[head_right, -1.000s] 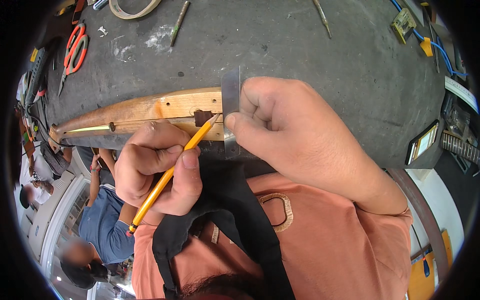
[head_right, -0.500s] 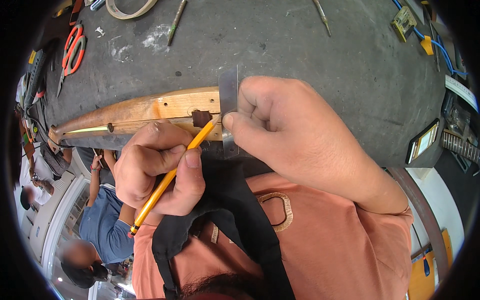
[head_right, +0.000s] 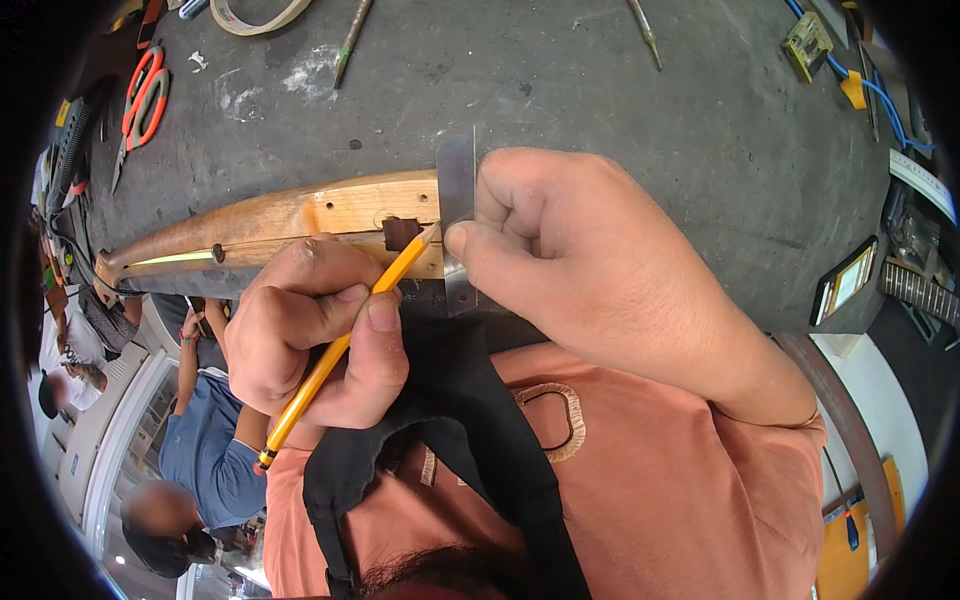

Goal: The person marks a wooden guitar neck using a pencil and a metal ruler to draw straight lines along the fretboard. They repeatedly align the ruler, draw lines, and reposition the neck to ensure accuracy on different sections of the wood.

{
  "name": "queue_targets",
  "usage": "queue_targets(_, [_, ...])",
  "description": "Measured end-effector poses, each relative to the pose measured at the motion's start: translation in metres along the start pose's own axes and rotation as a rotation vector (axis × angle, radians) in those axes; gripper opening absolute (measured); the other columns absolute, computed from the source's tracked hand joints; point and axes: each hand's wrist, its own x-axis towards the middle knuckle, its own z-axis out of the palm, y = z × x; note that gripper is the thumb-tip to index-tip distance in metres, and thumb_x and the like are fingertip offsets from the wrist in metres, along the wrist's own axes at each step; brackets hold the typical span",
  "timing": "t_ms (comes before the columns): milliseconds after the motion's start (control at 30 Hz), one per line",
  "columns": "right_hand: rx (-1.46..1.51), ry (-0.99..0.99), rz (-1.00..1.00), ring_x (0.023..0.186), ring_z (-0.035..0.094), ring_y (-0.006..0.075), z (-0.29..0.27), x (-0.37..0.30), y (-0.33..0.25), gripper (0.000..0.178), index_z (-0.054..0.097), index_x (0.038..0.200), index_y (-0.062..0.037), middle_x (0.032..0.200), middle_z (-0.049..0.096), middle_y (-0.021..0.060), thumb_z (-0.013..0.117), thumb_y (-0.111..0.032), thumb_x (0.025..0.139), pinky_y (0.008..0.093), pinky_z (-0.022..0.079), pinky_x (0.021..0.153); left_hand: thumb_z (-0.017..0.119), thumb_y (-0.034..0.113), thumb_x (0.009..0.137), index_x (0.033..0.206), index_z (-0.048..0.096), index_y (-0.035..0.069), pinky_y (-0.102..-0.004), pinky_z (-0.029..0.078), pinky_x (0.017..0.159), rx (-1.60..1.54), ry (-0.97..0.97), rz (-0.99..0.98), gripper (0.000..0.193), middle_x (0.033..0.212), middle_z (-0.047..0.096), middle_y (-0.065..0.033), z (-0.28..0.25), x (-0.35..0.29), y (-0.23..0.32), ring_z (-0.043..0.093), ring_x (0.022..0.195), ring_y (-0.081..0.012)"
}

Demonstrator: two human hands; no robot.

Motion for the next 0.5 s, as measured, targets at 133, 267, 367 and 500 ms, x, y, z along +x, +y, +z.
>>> queue_targets(133, [-0.007,-0.006,0.002,0.069,0.043,-0.0024,-0.0007,-0.0004,-0.0020,0.023,0.058,0.095,-0.0047,0.078,0.054,-0.0097,0.071,-0.010,0.114,0.0233,0.031,0.055,0.081,-0.005,0.091,0.092,0.054,0.001,-0.0336,0.056,0.061,-0.014,0.003,-0.006,0.028,0.081,0.074,-0.0229,-0.0006,-0.0014,-0.0003,0.072,0.066,-0.0241])
queue_targets(267, [0.001,0.004,0.004,0.070,0.043,-0.0024,0.0006,-0.0009,0.0003,0.022,0.059,0.096,-0.0044,0.079,0.055,-0.0096,0.071,-0.011,0.114,0.0228,0.032,0.055,0.081,-0.011,0.081,0.086,0.055,0.003,-0.0343,0.058,0.057,-0.006,0.082,-0.014,0.030,0.079,0.074,-0.0167,0.0056,-0.0015,-0.0009,0.072,0.062,-0.0283])
queue_targets(367, [-0.004,0.001,-0.007,0.070,0.044,-0.0025,0.0001,-0.0005,0.0005,0.020,0.060,0.098,-0.0039,0.080,0.057,-0.0093,0.070,-0.012,0.114,0.0225,0.033,0.056,0.081,-0.009,0.084,0.087,0.055,0.003,-0.0338,0.057,0.058,0.008,0.063,-0.006,0.029,0.080,0.074,-0.0184,0.0055,-0.0010,-0.0012,0.072,0.063,-0.0272])
queue_targets(500, [0.003,-0.012,-0.001,0.071,0.046,-0.0027,-0.0014,0.0002,0.0014,0.019,0.062,0.100,-0.0032,0.081,0.058,-0.0091,0.070,-0.012,0.114,0.0220,0.034,0.056,0.083,-0.003,0.091,0.091,0.054,0.003,-0.0335,0.056,0.060,0.035,0.023,0.008,0.030,0.080,0.074,-0.0212,0.0032,-0.0003,-0.0004,0.073,0.066,-0.0255])
